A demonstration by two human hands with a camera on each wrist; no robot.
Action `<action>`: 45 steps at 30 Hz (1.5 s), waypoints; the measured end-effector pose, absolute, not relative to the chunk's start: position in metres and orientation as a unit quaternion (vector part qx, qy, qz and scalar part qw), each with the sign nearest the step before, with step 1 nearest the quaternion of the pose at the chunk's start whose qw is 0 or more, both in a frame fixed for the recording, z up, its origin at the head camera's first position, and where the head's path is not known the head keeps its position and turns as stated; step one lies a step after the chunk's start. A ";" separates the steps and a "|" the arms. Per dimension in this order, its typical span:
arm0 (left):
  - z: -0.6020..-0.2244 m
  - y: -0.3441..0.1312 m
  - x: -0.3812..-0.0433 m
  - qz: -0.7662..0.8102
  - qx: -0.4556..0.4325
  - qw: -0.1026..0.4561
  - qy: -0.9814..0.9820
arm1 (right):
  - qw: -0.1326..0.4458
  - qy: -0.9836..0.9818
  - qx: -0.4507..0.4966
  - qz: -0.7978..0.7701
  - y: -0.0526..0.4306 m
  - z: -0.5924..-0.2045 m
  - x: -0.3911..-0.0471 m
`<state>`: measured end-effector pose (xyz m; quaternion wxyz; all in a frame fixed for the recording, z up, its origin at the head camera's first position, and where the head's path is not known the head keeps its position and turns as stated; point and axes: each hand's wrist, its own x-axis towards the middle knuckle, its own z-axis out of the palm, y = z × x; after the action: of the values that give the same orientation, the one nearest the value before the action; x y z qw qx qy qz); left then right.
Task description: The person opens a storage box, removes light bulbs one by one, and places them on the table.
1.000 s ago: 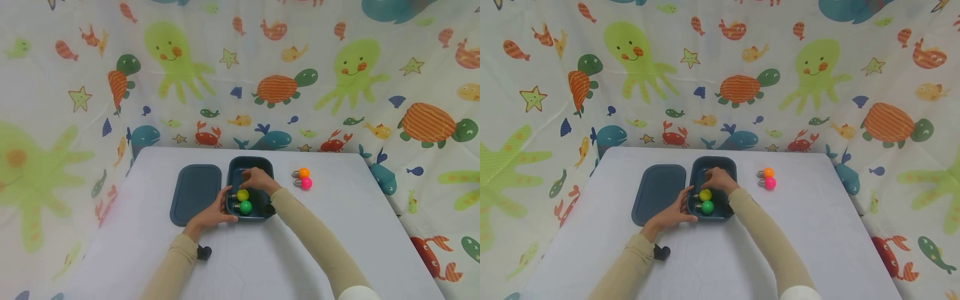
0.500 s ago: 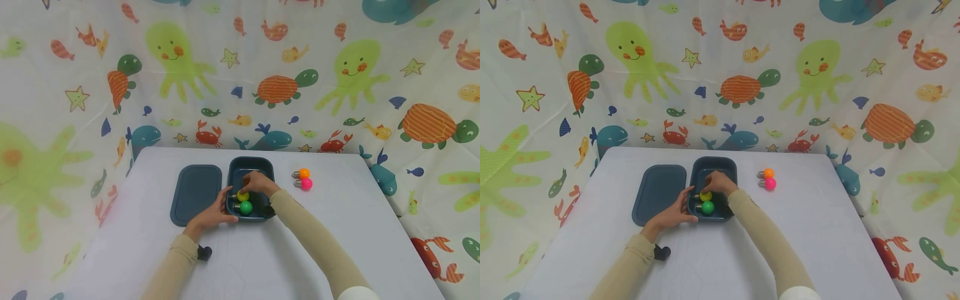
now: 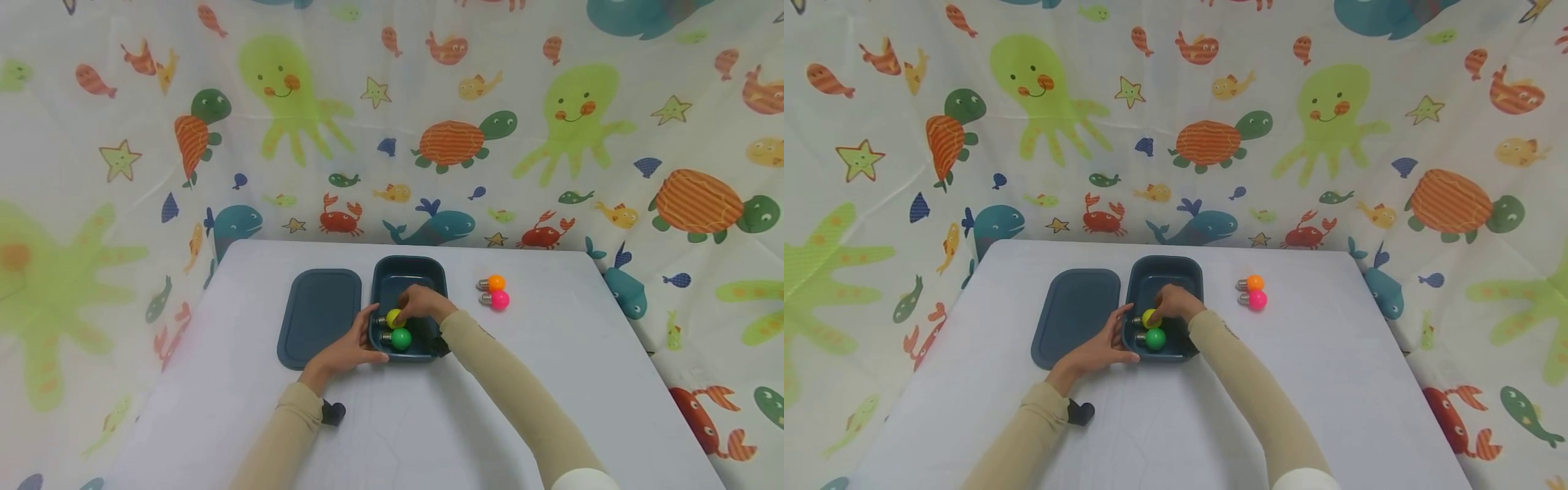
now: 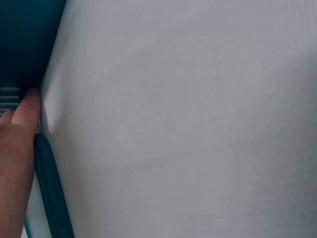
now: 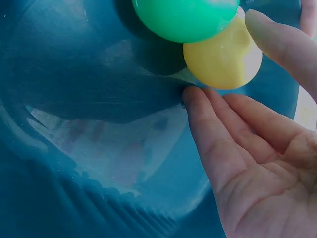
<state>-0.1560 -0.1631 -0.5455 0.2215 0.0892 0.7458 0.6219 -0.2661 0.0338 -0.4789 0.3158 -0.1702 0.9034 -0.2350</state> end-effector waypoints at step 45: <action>-0.545 -0.164 -0.157 0.619 0.090 0.217 0.749 | 0.283 0.903 -0.175 -0.273 0.042 -0.470 -0.267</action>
<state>-0.1572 -0.1644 -0.5453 0.2172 0.0905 0.7491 0.6192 -0.2668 0.0421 -0.4701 0.2833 -0.1749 0.9025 -0.2732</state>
